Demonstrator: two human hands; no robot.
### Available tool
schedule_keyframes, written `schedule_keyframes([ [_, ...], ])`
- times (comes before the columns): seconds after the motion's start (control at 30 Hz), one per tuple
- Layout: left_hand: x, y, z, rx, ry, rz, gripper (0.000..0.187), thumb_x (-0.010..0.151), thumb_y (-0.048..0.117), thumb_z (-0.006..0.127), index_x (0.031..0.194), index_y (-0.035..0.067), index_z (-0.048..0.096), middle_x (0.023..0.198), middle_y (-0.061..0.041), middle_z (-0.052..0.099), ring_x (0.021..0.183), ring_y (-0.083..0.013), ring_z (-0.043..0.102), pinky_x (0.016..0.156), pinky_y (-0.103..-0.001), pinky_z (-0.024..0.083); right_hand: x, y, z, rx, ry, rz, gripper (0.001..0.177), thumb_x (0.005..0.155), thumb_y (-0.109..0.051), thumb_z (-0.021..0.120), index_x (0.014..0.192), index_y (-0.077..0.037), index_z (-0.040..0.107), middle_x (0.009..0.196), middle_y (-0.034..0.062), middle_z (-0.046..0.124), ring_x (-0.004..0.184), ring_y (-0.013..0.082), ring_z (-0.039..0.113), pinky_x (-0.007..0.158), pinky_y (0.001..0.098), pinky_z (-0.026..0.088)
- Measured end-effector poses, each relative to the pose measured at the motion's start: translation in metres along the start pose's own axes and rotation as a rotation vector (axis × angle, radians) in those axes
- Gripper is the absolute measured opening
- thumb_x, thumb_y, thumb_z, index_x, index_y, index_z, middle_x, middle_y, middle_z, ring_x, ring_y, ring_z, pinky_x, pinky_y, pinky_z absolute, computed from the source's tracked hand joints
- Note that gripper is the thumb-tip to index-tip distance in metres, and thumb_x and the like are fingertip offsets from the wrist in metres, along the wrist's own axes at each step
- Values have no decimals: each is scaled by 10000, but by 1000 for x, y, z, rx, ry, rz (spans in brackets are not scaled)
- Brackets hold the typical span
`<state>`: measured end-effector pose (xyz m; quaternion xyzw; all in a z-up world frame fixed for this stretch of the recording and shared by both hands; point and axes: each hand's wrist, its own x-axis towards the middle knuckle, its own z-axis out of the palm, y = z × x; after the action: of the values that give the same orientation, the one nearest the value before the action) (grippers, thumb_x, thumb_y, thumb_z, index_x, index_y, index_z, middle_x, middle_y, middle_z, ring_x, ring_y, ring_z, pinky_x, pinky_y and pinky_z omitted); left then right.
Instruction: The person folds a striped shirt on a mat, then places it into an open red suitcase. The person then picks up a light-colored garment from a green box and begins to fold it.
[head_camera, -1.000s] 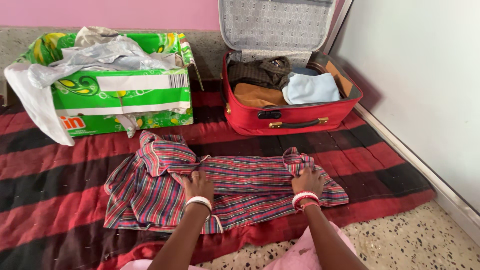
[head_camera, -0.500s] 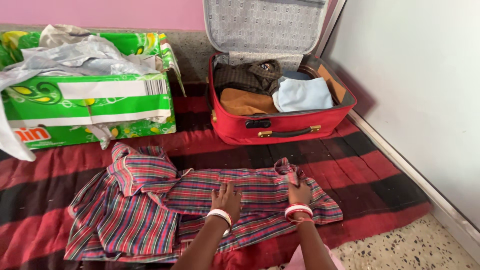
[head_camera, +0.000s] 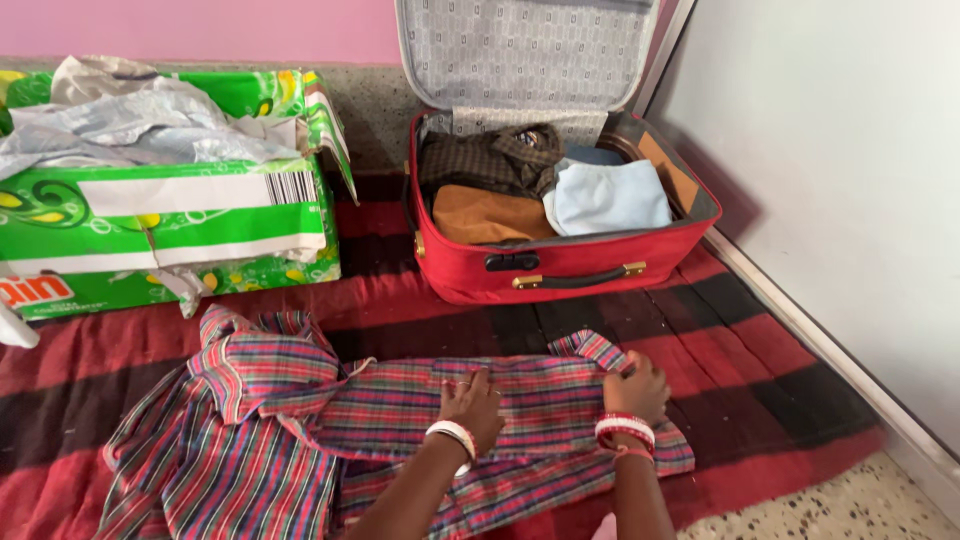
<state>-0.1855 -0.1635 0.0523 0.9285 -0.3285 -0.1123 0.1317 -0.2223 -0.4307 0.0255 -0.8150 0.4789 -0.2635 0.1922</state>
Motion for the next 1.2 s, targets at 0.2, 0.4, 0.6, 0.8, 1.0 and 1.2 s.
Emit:
schedule_keyframes([
  [0.2, 70, 15, 11, -71, 35, -3, 663, 988, 426, 583, 1505, 62, 386, 1622, -119, 312, 1527, -331, 219, 1169, -718, 203, 14, 11, 19, 22, -284, 37, 482, 790, -369, 684, 1234, -188, 725, 1174, 183, 746, 1141, 430, 685, 1012, 545, 511],
  [0.4, 112, 39, -5, -160, -229, -78, 843, 851, 671, 663, 1430, 72, 531, 1472, -159, 562, 1424, -368, 473, 1188, -781, 150, 39, 24, 28, 250, -264, 48, 383, 805, -339, 650, 1096, -128, 782, 1079, 241, 729, 1071, 481, 656, 942, 528, 509],
  [0.6, 159, 55, 18, -354, -213, 206, 913, 686, 740, 687, 1334, 99, 653, 1329, -168, 672, 1225, -346, 642, 1086, -462, 505, 43, 34, 29, 605, -323, -14, 268, 833, -202, 651, 912, 40, 733, 799, 166, 643, 762, 249, 585, 701, 405, 451],
  [0.8, 179, 60, 37, -396, -168, 182, 818, 700, 711, 736, 1206, 68, 722, 1228, -177, 728, 1158, -337, 692, 1011, -409, 535, 43, 27, 21, 985, -442, -92, 170, 844, -94, 666, 874, 45, 759, 746, 27, 663, 705, 102, 576, 636, 269, 441],
  [1.0, 190, 49, 29, -349, -129, 264, 640, 715, 508, 763, 1194, 85, 735, 1204, -199, 735, 1122, -367, 691, 983, -433, 537, 45, 24, 6, 922, -131, -126, 241, 832, -119, 733, 1026, 23, 753, 822, 7, 719, 759, 66, 614, 689, 242, 494],
  [1.2, 193, 60, 27, -531, 16, 341, 744, 703, 210, 783, 1412, 88, 590, 1317, -191, 669, 1203, -365, 644, 997, -432, 519, 32, 13, -12, 761, -65, -29, 279, 870, -217, 785, 970, 40, 746, 734, 17, 637, 663, 82, 523, 585, 286, 425],
])
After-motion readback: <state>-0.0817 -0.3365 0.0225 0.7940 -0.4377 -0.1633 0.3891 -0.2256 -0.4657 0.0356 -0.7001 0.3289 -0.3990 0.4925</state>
